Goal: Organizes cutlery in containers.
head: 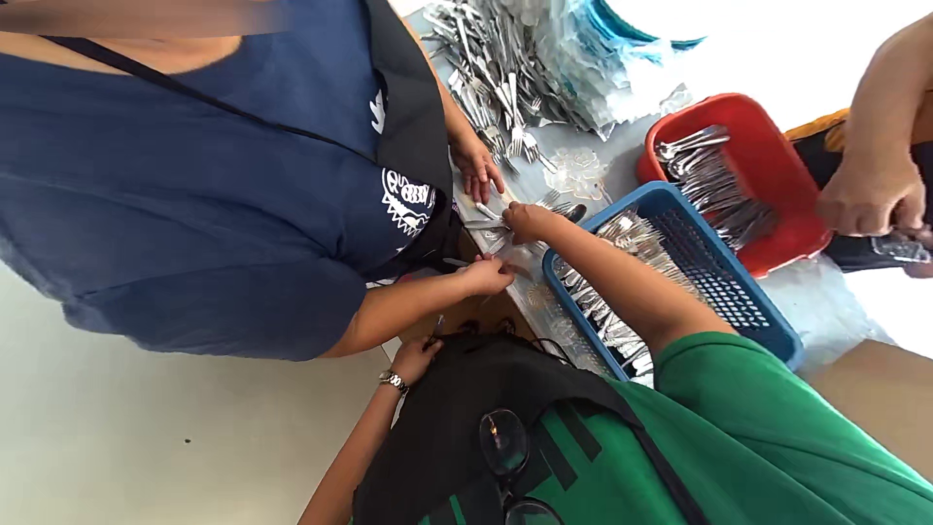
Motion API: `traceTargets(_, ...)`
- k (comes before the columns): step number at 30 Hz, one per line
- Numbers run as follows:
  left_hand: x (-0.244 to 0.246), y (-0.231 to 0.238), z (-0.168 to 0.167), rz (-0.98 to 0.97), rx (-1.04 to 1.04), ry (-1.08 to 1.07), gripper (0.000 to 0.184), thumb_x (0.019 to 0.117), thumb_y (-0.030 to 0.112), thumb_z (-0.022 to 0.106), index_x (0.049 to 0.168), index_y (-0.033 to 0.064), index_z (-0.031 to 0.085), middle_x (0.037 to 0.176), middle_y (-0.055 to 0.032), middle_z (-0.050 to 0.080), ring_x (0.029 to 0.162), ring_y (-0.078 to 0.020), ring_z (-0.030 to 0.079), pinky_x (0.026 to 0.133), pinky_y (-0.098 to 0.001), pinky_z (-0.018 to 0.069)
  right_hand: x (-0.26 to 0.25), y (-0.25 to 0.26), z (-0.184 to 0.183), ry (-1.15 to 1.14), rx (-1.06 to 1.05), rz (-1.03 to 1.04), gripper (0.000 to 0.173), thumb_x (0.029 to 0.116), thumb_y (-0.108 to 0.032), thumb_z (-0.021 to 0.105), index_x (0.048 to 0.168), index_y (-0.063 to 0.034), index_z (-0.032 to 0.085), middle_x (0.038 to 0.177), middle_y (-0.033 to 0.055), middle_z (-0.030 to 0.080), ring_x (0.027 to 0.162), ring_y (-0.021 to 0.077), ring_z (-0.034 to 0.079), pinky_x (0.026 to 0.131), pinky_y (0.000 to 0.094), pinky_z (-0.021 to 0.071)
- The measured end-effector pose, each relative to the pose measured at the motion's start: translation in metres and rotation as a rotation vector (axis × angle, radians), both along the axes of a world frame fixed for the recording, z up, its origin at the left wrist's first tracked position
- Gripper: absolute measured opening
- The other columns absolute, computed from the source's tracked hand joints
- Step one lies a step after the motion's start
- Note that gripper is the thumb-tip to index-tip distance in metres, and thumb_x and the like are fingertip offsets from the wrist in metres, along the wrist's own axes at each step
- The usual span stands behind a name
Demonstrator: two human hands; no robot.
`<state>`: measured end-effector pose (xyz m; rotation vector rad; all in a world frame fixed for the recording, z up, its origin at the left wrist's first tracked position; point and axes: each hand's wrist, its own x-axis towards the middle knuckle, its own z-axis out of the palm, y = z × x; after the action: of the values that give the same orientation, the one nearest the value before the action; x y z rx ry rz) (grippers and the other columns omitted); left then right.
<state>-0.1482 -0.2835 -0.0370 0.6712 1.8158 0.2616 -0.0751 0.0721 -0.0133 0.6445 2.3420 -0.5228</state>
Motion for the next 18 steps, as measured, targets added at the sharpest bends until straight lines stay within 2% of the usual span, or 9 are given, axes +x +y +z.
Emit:
traceTargets(2,-0.003,0.021,0.011,-0.135,0.055,-0.034,0.041,0.1094,0.025,0.051,0.133,-0.0074,0.059,0.124,-0.0292,0.065,0.118,-0.0384,0.063,0.107,-0.0529,0.0443,0.018,-0.014,0.016,0.095,0.030,-0.101,0.048,0.0917,-0.013,0.075,0.131,0.0090,0.059,0.143,0.0321,0.051,0.128,0.0517,0.055,0.099,0.0694,0.0467)
traceTargets(4,-0.003,0.040,0.019,-0.281,0.111,-0.079,0.039,0.1085,0.015,0.049,0.140,-0.0084,0.052,0.130,-0.0301,0.062,0.122,-0.0394,0.060,0.109,-0.0516,0.0433,0.046,-0.039,0.033,0.392,0.044,-0.220,0.043,0.0967,-0.017,0.071,0.132,0.0055,0.062,0.136,0.0287,0.060,0.127,0.0474,0.057,0.104,0.0649,0.0456)
traceTargets(5,-0.001,0.049,0.022,-0.368,0.135,-0.093,0.039,0.1083,0.011,0.048,0.141,-0.0095,0.051,0.133,-0.0309,0.060,0.125,-0.0403,0.059,0.111,-0.0513,0.0425,0.063,-0.057,0.040,0.572,0.058,-0.279,0.039,0.0987,-0.019,0.069,0.130,0.0033,0.064,0.130,0.0261,0.065,0.124,0.0444,0.061,0.103,0.0620,0.0481)
traceTargets(8,0.005,0.070,0.032,-0.681,0.168,-0.091,0.035,0.1087,0.006,0.044,0.137,-0.0120,0.053,0.134,-0.0337,0.060,0.129,-0.0445,0.057,0.112,-0.0535,0.0405,0.115,-0.119,0.045,0.956,0.144,-0.494,0.024,0.1006,-0.013,0.064,0.118,0.0029,0.069,0.110,0.0201,0.073,0.104,0.0356,0.071,0.092,0.0548,0.0573)
traceTargets(11,0.010,0.085,0.040,-0.865,0.198,-0.111,0.030,0.1067,0.002,0.046,0.130,-0.0142,0.057,0.125,-0.0354,0.063,0.122,-0.0476,0.060,0.109,-0.0572,0.0415,0.168,-0.169,0.027,1.000,0.194,-0.710,0.021,0.0991,-0.011,0.063,0.110,0.0036,0.072,0.098,0.0179,0.074,0.088,0.0300,0.074,0.081,0.0493,0.0611)
traceTargets(13,0.012,0.095,0.049,-0.833,0.224,-0.161,0.029,0.1082,0.006,0.045,0.128,-0.0105,0.059,0.118,-0.0284,0.067,0.107,-0.0383,0.067,0.099,-0.0525,0.0498,0.192,-0.191,0.024,0.909,0.121,-0.897,0.026,0.1009,-0.015,0.061,0.117,0.0040,0.071,0.099,0.0172,0.075,0.086,0.0256,0.074,0.082,0.0444,0.0607)
traceTargets(14,0.014,0.100,0.056,-0.768,0.235,-0.201,0.029,0.1097,0.010,0.044,0.129,-0.0068,0.059,0.116,-0.0221,0.069,0.093,-0.0283,0.069,0.088,-0.0453,0.0554,0.198,-0.197,0.028,0.879,0.038,-1.021,0.029,0.1016,-0.015,0.060,0.123,0.0041,0.068,0.099,0.0154,0.075,0.084,0.0211,0.073,0.081,0.0398,0.0595)
traceTargets(16,0.022,0.108,0.064,-0.541,0.245,-0.329,0.032,0.1113,0.016,0.044,0.134,-0.0018,0.057,0.119,-0.0135,0.069,0.075,-0.0127,0.067,0.071,-0.0314,0.0565,0.200,-0.205,0.036,0.892,-0.150,-1.295,0.031,0.1033,-0.011,0.058,0.130,0.0041,0.061,0.096,0.0099,0.074,0.078,0.0107,0.069,0.074,0.0287,0.0579)
traceTargets(18,0.033,0.119,0.064,-0.227,0.298,-0.453,0.029,0.1097,0.014,0.049,0.130,-0.0033,0.059,0.112,-0.0112,0.072,0.069,-0.0081,0.066,0.064,-0.0253,0.0561,0.197,-0.206,0.042,0.961,-0.262,-1.476,0.027,0.1045,-0.007,0.056,0.130,0.0027,0.060,0.091,0.0058,0.073,0.071,0.0061,0.067,0.067,0.0234,0.0562)
